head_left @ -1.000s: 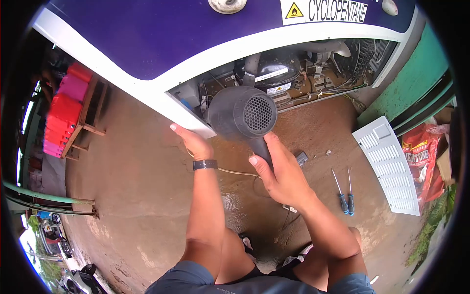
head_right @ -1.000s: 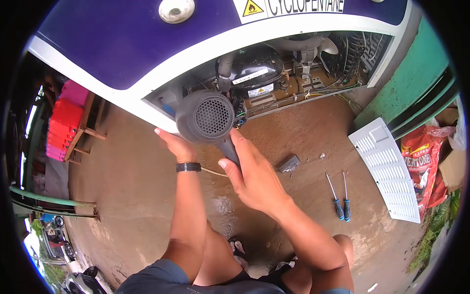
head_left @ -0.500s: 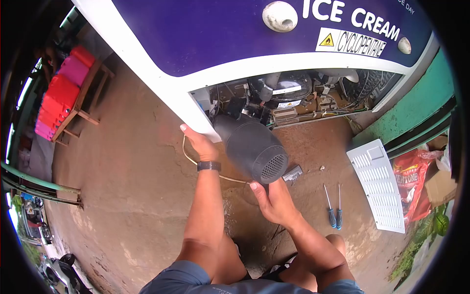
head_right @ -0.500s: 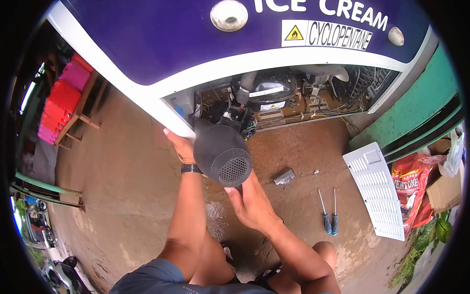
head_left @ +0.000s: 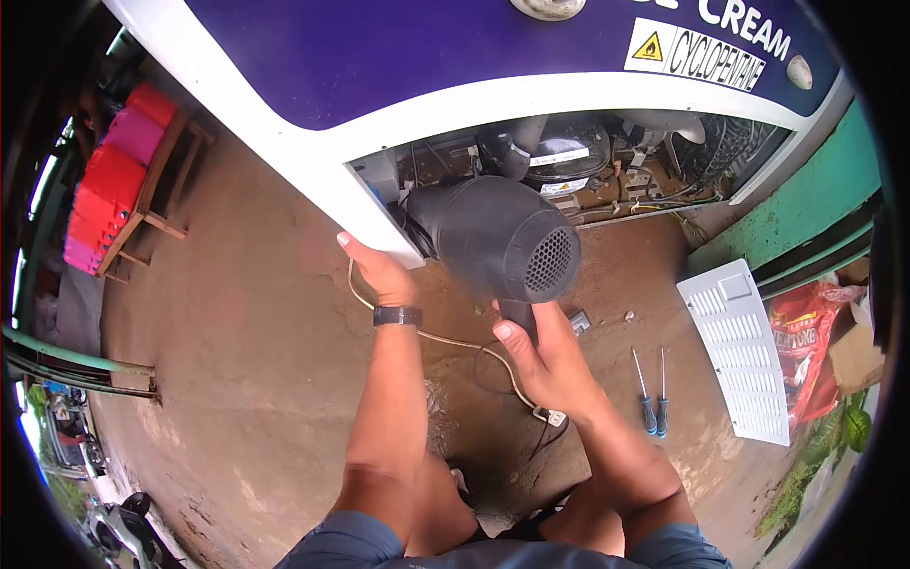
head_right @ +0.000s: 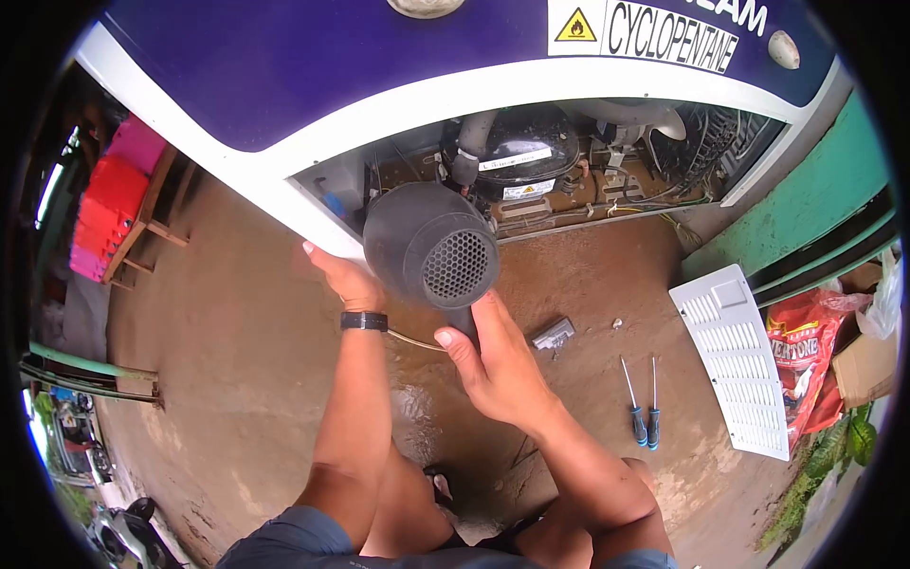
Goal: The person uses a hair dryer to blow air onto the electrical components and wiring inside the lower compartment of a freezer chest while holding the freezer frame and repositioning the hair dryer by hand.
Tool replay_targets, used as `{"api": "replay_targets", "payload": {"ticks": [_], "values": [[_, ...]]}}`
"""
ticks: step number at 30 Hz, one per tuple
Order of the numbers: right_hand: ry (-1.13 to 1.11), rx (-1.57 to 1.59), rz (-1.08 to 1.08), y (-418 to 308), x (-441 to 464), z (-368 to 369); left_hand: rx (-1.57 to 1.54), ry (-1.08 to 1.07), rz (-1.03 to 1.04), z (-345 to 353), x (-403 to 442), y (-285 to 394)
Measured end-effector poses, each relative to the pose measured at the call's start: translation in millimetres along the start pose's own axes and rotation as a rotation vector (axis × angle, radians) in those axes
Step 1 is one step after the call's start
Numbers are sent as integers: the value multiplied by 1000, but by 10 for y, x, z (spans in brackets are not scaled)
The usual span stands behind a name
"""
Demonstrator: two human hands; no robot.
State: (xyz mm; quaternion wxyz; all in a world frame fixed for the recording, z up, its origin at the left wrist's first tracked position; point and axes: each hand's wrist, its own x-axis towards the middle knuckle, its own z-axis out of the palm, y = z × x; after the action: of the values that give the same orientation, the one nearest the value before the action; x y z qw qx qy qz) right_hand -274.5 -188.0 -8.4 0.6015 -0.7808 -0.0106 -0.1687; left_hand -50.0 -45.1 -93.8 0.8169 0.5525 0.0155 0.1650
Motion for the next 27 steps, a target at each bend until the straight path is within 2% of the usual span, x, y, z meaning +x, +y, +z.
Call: {"api": "replay_targets", "payload": {"ticks": [2, 6, 8, 10, 13, 16, 19, 22, 27], "values": [[9, 36, 46, 17, 7, -14, -31, 22, -90, 29, -39, 87], [48, 111, 64, 60, 56, -47, 25, 120, -50, 88, -55, 83], [51, 126, 75, 67, 63, -84, 30, 104, -62, 76, -33, 45], [50, 137, 87, 81, 69, -118, 38, 142, 7, 193, -109, 155], [55, 219, 68, 94, 74, -124, 70, 82, 52, 183, -116, 182], [20, 127, 109, 78, 89, -179, 60, 66, 2, 242, -188, 274], [13, 164, 78, 36, 146, -233, 66, 57, -30, 200, -160, 251], [81, 88, 22, 43, 186, -249, 58, 30, -2, 214, -172, 249], [48, 179, 31, 30, 247, -280, 79, 35, 29, 204, -120, 202]]}}
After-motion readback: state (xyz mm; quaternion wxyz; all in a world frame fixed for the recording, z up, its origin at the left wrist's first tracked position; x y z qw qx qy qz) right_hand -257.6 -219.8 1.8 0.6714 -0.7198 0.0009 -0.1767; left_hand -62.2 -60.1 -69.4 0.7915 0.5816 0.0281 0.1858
